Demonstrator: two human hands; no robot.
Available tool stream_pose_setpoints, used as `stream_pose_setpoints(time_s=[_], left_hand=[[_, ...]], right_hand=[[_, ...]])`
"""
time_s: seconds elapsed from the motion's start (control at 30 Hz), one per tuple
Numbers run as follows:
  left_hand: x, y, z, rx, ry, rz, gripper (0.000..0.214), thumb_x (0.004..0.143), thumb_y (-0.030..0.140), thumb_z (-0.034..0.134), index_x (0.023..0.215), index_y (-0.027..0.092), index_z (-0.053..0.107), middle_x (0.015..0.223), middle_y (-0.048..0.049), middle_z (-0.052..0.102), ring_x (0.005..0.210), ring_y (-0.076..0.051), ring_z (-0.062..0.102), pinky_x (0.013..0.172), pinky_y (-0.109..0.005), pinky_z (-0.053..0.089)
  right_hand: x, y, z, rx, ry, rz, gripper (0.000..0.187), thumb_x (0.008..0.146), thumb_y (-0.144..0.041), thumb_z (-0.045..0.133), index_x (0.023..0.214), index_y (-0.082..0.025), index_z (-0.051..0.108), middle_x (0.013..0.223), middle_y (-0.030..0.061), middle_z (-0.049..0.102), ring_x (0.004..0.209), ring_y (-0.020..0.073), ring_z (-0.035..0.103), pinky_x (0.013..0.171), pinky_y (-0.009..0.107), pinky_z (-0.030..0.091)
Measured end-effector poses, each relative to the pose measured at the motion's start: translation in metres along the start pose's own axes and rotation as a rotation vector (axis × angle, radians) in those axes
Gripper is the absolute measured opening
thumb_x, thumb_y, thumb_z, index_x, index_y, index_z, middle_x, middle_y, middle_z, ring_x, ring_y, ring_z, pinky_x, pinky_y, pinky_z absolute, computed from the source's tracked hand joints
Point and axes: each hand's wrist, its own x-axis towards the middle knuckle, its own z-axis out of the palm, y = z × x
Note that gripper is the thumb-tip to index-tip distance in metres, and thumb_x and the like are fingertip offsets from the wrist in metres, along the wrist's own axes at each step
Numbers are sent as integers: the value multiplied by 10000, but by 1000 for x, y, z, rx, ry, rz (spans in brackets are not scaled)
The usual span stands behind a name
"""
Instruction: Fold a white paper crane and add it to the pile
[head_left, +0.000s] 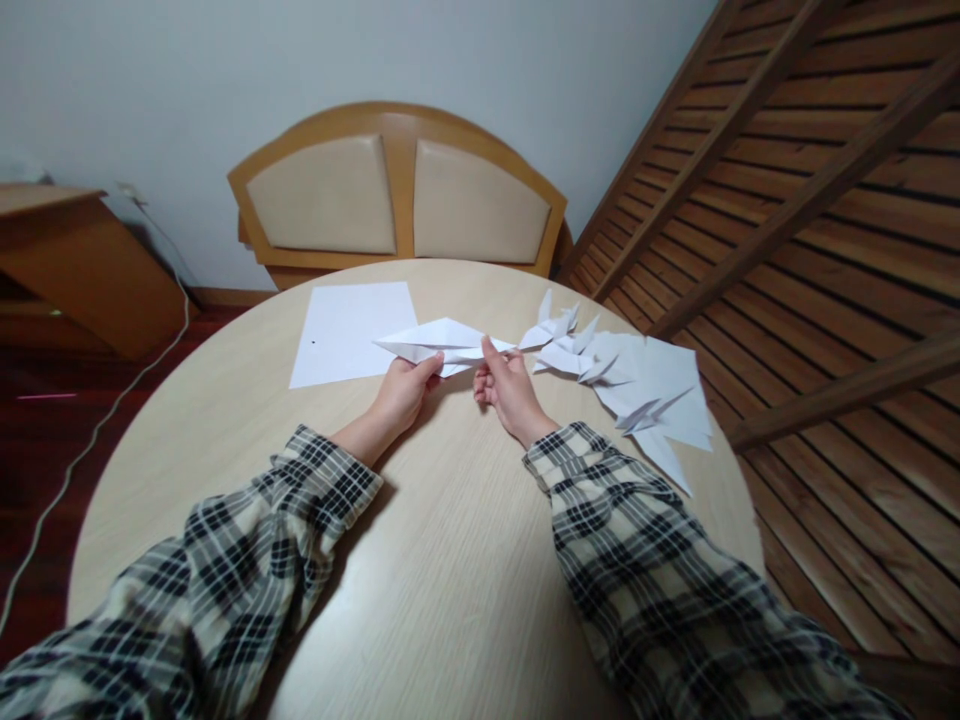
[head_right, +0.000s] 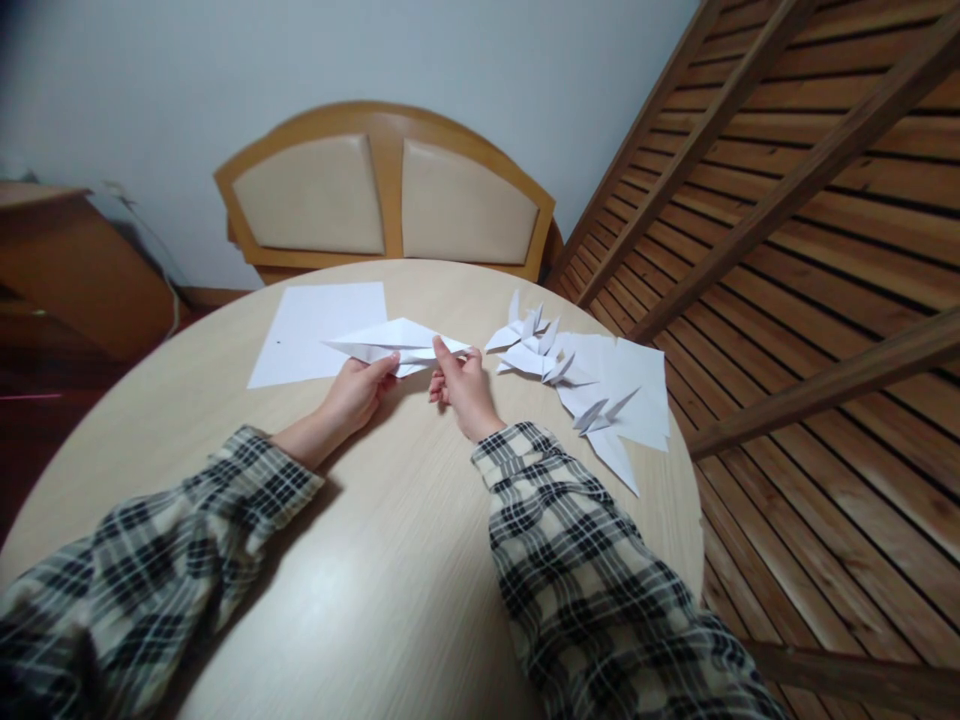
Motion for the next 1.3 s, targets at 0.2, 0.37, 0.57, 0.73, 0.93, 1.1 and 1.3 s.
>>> stream_pose_setpoints(time_s=[0.2, 0.37, 0.57, 0.73, 0.93, 1.1, 1.3], left_hand=[[-4, 0, 2, 11, -21, 80, 89, 739, 205, 692, 744, 147, 624, 716, -16, 624, 622, -109, 492, 591, -246, 386], [-8, -4, 7, 92, -33, 102, 104, 758, 237, 673, 792, 140, 654, 762, -34, 659, 702, -139, 550, 721, -278, 433], [-11, -2, 10, 74, -60, 81, 122, 753, 241, 671, 827, 145, 661, 809, -45, 672, 727, -145, 563, 735, -284, 436], [-11, 0, 10, 67, -53, 56, 92, 759, 221, 656, 817, 151, 659, 799, -43, 671, 718, -140, 560, 725, -279, 435], [-11, -2, 9, 77, -74, 66, 133, 756, 254, 662, 828, 142, 656, 802, -48, 665, 720, -142, 566, 728, -286, 441], [-11, -2, 10, 92, -52, 76, 126, 740, 246, 656, 811, 141, 653, 783, -42, 664, 698, -135, 559, 710, -274, 437], [-12, -1, 11, 91, -53, 67, 133, 739, 256, 663, 803, 140, 656, 782, -47, 677, 714, -143, 577, 736, -283, 447]], right_hand=[[-7, -1, 6, -31, -248, 54, 464, 734, -640, 648, 745, -198, 505, 558, -48, 496, 401, 60, 451, 310, 175, 320], [-5, 2, 7, -119, -210, 66, 526, 763, -681, 581, 604, -184, 515, 476, -27, 487, 361, 61, 426, 296, 195, 294], [-5, 4, 7, -98, -202, 62, 541, 788, -690, 538, 612, -179, 540, 509, -22, 509, 361, 54, 420, 301, 200, 264], [-5, 6, 5, -117, -207, 56, 561, 801, -705, 502, 591, -185, 529, 472, -27, 482, 353, 57, 402, 308, 208, 253], [-2, 10, 5, -116, -202, 34, 552, 809, -698, 498, 611, -184, 541, 472, -22, 497, 351, 62, 408, 310, 208, 254], [-2, 11, 5, -135, -198, 27, 560, 824, -692, 480, 590, -186, 536, 450, -22, 483, 348, 64, 404, 315, 208, 256], [-1, 11, 5, -135, -187, 23, 532, 839, -672, 473, 621, -191, 535, 446, -27, 486, 350, 69, 409, 321, 209, 265]])
